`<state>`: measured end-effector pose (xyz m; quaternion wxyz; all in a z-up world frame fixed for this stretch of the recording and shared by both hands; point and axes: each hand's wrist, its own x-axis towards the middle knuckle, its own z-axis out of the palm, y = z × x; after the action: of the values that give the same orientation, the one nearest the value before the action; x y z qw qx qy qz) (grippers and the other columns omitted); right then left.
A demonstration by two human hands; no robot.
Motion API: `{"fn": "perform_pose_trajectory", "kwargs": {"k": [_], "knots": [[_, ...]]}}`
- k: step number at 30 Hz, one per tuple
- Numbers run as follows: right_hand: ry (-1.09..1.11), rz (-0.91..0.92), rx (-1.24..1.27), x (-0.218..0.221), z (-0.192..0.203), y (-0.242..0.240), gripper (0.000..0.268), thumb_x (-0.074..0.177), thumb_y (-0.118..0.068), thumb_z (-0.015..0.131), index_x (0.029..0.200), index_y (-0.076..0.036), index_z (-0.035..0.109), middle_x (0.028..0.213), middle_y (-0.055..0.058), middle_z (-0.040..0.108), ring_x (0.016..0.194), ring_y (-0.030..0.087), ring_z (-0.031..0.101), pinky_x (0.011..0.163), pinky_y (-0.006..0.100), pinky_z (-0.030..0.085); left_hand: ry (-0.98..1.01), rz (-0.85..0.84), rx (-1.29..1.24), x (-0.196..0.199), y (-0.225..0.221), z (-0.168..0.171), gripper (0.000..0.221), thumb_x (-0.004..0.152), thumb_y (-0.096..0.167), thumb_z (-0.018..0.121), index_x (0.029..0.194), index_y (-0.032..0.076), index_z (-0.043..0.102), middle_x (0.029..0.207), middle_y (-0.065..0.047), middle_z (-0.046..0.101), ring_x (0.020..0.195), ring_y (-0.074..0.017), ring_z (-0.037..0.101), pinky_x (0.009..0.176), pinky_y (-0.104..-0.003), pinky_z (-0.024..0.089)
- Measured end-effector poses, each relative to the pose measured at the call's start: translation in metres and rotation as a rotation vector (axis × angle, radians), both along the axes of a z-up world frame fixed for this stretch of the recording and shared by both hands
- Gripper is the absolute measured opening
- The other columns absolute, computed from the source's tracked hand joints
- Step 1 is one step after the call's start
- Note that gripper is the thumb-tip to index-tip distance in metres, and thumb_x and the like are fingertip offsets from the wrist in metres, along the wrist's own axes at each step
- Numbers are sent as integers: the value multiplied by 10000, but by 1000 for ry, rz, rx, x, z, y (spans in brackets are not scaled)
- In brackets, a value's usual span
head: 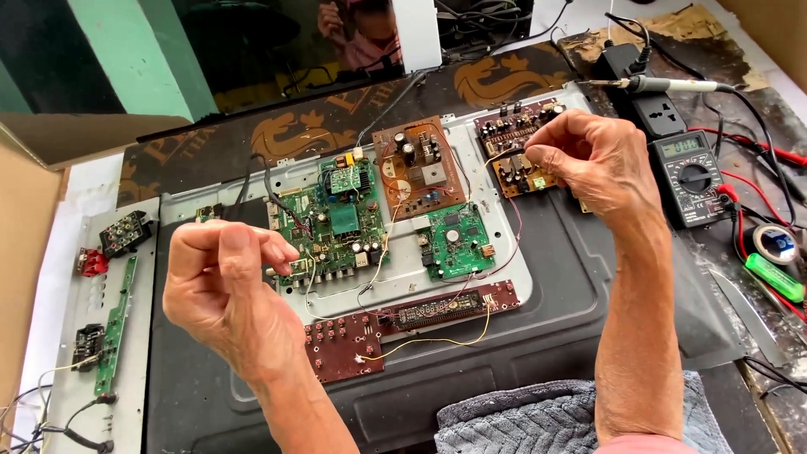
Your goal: Soldering and repairing electronic components on circuit boards inside a television.
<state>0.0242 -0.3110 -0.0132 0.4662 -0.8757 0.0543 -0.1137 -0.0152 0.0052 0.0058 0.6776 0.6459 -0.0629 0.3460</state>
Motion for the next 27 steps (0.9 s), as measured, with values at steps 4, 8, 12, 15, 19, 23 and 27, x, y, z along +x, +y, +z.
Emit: {"fn": "perform_pose_trajectory", "kwargs": {"k": [4, 8, 12, 15, 19, 23, 27], "knots": [[15, -17, 48, 0, 0, 3, 55, 978, -147, 789, 949, -118, 754, 734, -33, 640, 653, 34, 499, 574, 197, 407, 32, 58, -34, -4, -4, 7, 206, 1018, 286, 614, 899, 135, 541, 759, -26, 562, 648, -143, 591, 586, -271, 453], [15, -12, 6, 1, -1, 3, 54, 977, -151, 794, 949, -123, 757, 763, -29, 670, 670, 40, 530, 605, 203, 442, 48, 75, -44, -5, -6, 7, 168, 991, 247, 594, 888, 116, 572, 788, -17, 567, 650, -140, 607, 572, -272, 444], [15, 28, -122, 8, -9, 3, 16, 944, -123, 790, 932, -122, 778, 817, -5, 714, 701, 76, 562, 622, 230, 462, 36, 2, -28, -6, -7, 6, 163, 1036, 253, 588, 959, 110, 595, 819, -35, 592, 693, -148, 603, 602, -292, 474], [16, 78, -129, 11, -15, 4, 28, 912, -111, 766, 905, -135, 780, 812, -7, 726, 703, 81, 572, 630, 244, 451, 52, 12, -32, -5, -11, 8, 134, 1029, 184, 584, 954, 77, 613, 760, -50, 588, 648, -142, 602, 575, -264, 448], [30, 111, -34, 4, -2, 11, 63, 919, -67, 734, 889, -113, 764, 880, 1, 765, 726, 91, 601, 653, 250, 463, 91, 45, -19, -5, -17, 8, 129, 1043, 150, 597, 977, 40, 615, 738, -71, 587, 636, -144, 603, 565, -243, 427], [71, 93, -37, 2, 0, 13, 63, 907, -104, 714, 870, -135, 754, 785, -10, 729, 721, 78, 600, 665, 251, 458, 139, 71, 41, -9, -20, 9, 178, 1094, 188, 588, 1018, 28, 598, 763, -82, 572, 664, -165, 593, 611, -274, 456], [42, 127, -96, 5, -5, 11, 60, 890, -111, 714, 864, -147, 755, 785, -17, 728, 693, 85, 570, 656, 265, 443, 123, 76, 31, -8, -20, 8, 197, 1095, 220, 593, 1019, 39, 594, 764, -74, 570, 665, -162, 594, 605, -268, 433]]}}
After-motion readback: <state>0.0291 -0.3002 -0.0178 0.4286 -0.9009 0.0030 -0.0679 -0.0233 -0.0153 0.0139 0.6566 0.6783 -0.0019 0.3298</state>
